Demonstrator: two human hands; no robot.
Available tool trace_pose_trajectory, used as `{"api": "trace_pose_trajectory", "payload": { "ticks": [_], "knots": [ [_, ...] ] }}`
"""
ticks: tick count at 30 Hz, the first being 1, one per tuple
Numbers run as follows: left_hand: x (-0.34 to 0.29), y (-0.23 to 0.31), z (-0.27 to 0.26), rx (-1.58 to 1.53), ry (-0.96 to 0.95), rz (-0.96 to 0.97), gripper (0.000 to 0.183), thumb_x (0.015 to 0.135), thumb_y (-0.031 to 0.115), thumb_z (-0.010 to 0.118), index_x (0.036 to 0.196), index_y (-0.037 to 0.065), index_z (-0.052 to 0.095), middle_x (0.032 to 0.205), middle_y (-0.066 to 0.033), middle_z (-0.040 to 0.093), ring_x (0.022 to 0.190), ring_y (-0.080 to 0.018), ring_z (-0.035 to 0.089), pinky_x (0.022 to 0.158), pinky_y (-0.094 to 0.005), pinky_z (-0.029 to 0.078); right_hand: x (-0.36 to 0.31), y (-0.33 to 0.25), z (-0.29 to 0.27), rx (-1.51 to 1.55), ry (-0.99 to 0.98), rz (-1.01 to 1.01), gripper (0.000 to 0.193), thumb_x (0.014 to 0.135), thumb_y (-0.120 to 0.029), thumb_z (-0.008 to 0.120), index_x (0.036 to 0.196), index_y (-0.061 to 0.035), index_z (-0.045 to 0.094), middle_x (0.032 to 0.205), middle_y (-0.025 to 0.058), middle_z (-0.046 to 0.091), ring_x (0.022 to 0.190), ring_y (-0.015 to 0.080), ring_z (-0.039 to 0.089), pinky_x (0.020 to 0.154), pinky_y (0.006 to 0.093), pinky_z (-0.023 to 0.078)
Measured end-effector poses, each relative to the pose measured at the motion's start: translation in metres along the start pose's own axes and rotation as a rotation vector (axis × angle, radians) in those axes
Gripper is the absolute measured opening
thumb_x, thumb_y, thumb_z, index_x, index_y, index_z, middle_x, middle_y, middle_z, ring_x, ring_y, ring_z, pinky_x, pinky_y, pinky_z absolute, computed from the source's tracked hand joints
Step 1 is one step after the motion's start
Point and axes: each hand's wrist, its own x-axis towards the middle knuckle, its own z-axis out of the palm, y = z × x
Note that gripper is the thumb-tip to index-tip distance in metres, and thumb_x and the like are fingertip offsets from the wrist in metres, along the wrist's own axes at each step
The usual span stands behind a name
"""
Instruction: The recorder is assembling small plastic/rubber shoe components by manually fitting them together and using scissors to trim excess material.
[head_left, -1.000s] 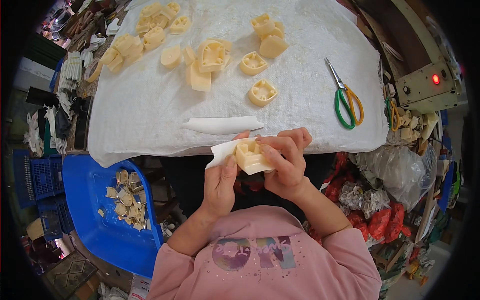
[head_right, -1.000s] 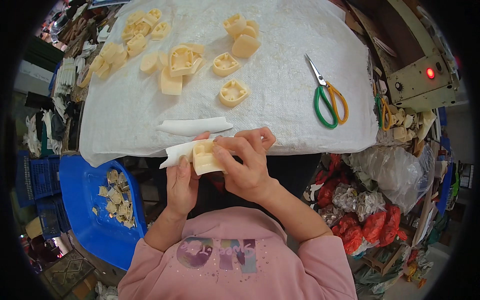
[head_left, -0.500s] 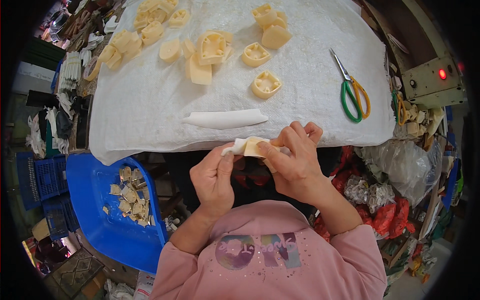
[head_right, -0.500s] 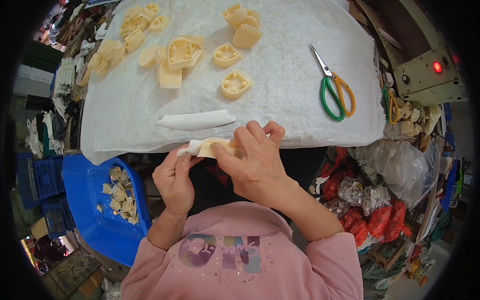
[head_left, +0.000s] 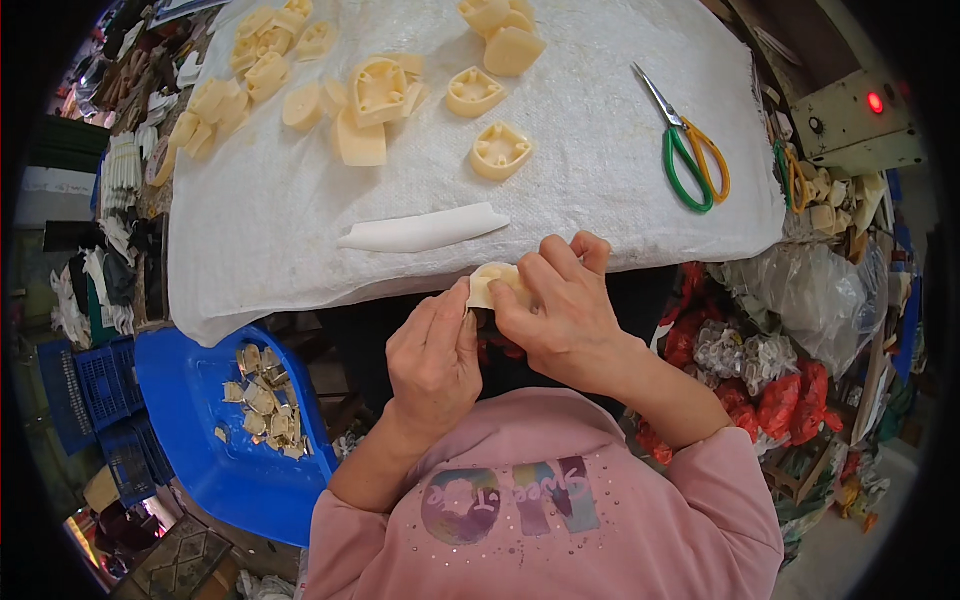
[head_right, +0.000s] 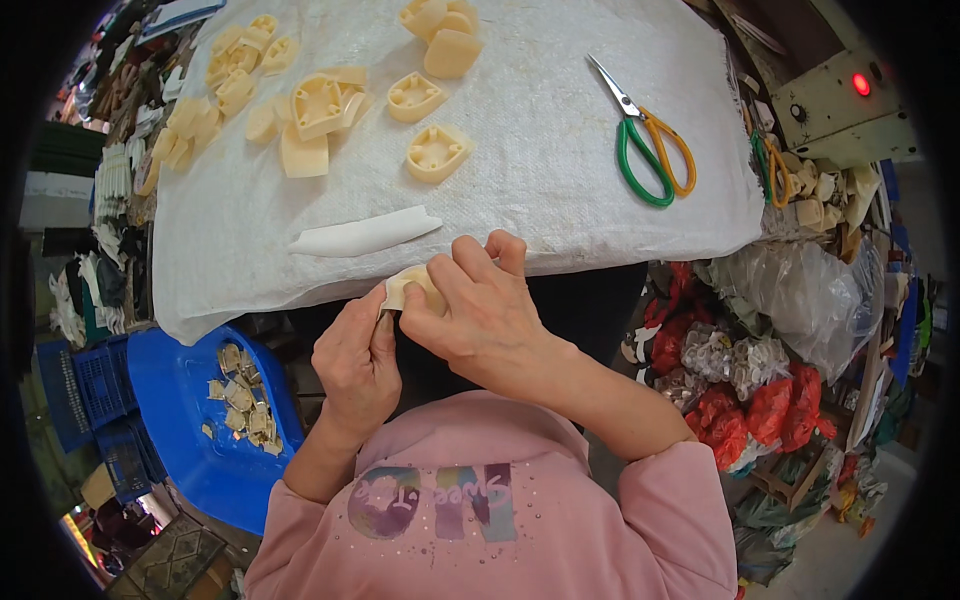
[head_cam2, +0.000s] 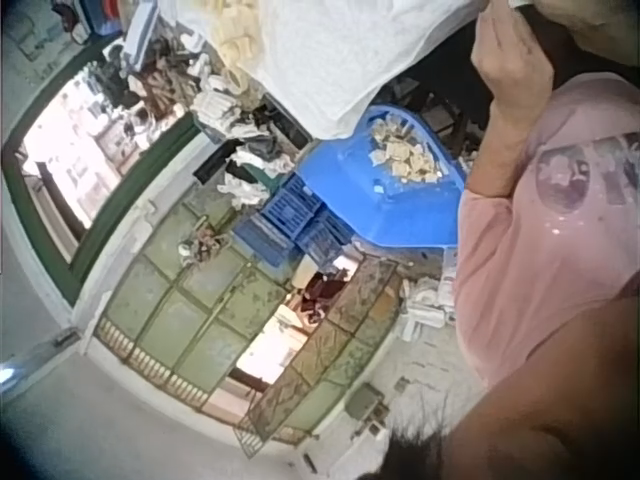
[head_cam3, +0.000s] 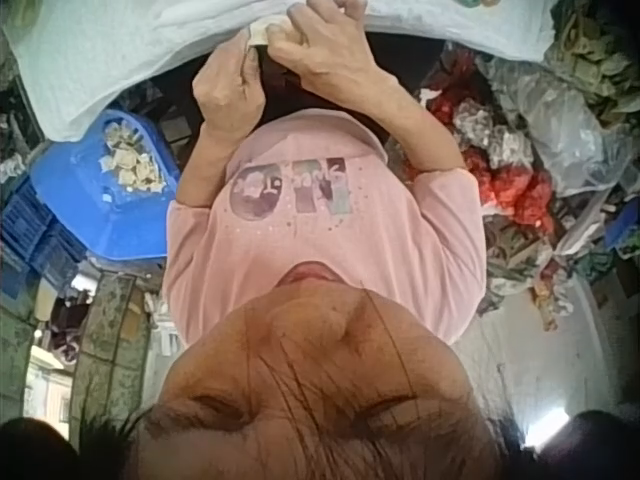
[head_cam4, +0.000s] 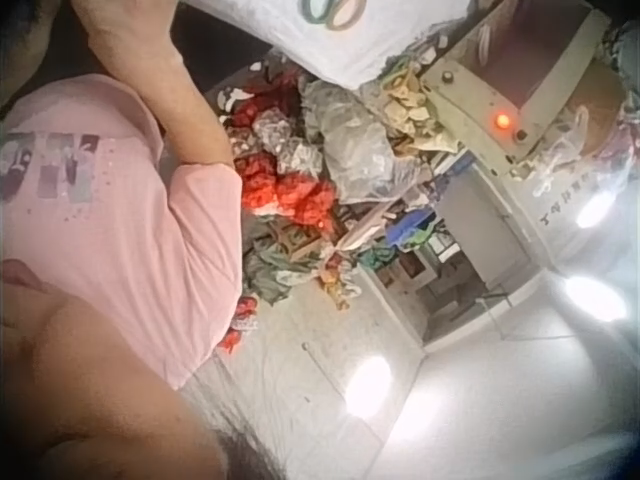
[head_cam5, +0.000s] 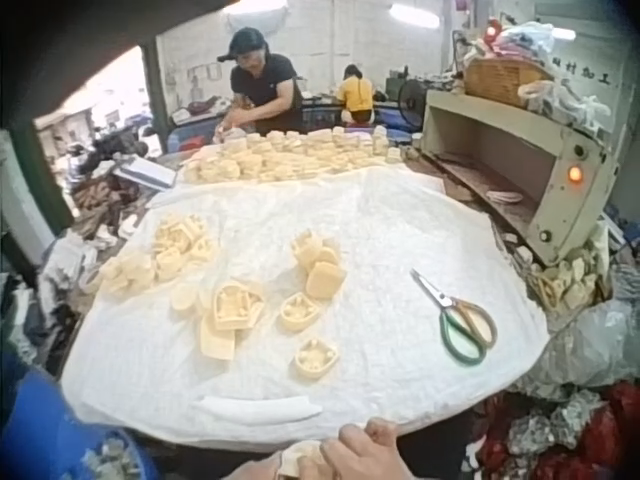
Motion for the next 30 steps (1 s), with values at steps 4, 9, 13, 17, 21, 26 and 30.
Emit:
{"api": "trace_pose_trajectory", "payload": {
  "ticks": [4,9,13,17,21,26,30],
  "knots": [
    [0.005,0.003,-0.005,-0.123,-0.032,-0.048,0.026,0.090,0.002,0.051,0.113,-0.009,0.056,0.097,-0.0182,0.061,0.085,-0.0241,0.062,0.072,-0.0297,0.050,-0.001,0.004,0.002,0.039,0.040,0.028,0.032,0.065,-0.011,0.067,0.094,-0.0132,0.054,0.077,0.0053,0.043,0.076,0.0235,0.044,0.071,0.0424,0.026],
    [-0.004,-0.019,-0.004,-0.729,-0.054,-0.347,0.028,0.092,0.009,0.054,0.116,-0.004,0.058,0.110,-0.0135,0.056,0.097,-0.0210,0.056,0.077,-0.0304,0.048,-0.004,0.011,0.001,0.241,0.041,0.117,0.034,0.066,-0.008,0.068,0.098,-0.0140,0.057,0.078,0.0042,0.043,0.077,0.0218,0.044,0.073,0.0416,0.024],
    [-0.005,-0.022,0.006,-0.861,0.048,-0.295,0.023,0.086,0.011,0.063,0.107,0.000,0.065,0.098,-0.0082,0.058,0.086,-0.0135,0.057,0.073,-0.0250,0.048,-0.007,0.010,0.001,0.404,0.046,0.105,0.039,0.064,-0.004,0.069,0.101,-0.0110,0.059,0.079,0.0042,0.043,0.078,0.0211,0.044,0.074,0.0399,0.024],
    [0.002,-0.015,0.001,-0.768,0.029,-0.262,0.024,0.081,0.010,0.069,0.103,0.000,0.067,0.095,-0.0069,0.059,0.080,-0.0128,0.057,0.069,-0.0240,0.048,-0.009,0.012,0.002,0.602,0.061,0.087,0.043,0.063,0.000,0.067,0.104,-0.0067,0.057,0.081,0.0055,0.043,0.078,0.0221,0.045,0.076,0.0376,0.026],
    [0.008,-0.012,-0.003,-0.601,0.006,-0.130,0.021,0.079,0.005,0.069,0.099,0.000,0.067,0.086,-0.0067,0.061,0.074,-0.0142,0.058,0.065,-0.0245,0.048,-0.012,0.014,0.003,0.664,0.064,0.075,0.044,0.062,0.001,0.066,0.105,-0.0057,0.056,0.081,0.0065,0.044,0.078,0.0229,0.045,0.077,0.0364,0.027],
    [0.011,-0.007,-0.003,-0.375,-0.042,-0.028,0.017,0.077,-0.003,0.066,0.094,-0.002,0.066,0.075,-0.0081,0.059,0.066,-0.0157,0.056,0.059,-0.0251,0.046,-0.011,0.011,0.001,0.675,-0.020,0.113,0.041,0.064,0.003,0.062,0.103,-0.0065,0.056,0.081,0.0065,0.043,0.079,0.0237,0.044,0.076,0.0356,0.028],
    [0.008,-0.006,0.004,-0.388,0.000,-0.066,0.019,0.083,0.018,0.068,0.088,-0.001,0.065,0.072,-0.0060,0.059,0.061,-0.0123,0.049,0.054,-0.0224,0.037,-0.016,0.012,0.002,0.684,-0.026,0.127,0.040,0.065,0.004,0.060,0.103,-0.0072,0.057,0.079,0.0061,0.042,0.078,0.0235,0.043,0.075,0.0353,0.027]
  ]
}}
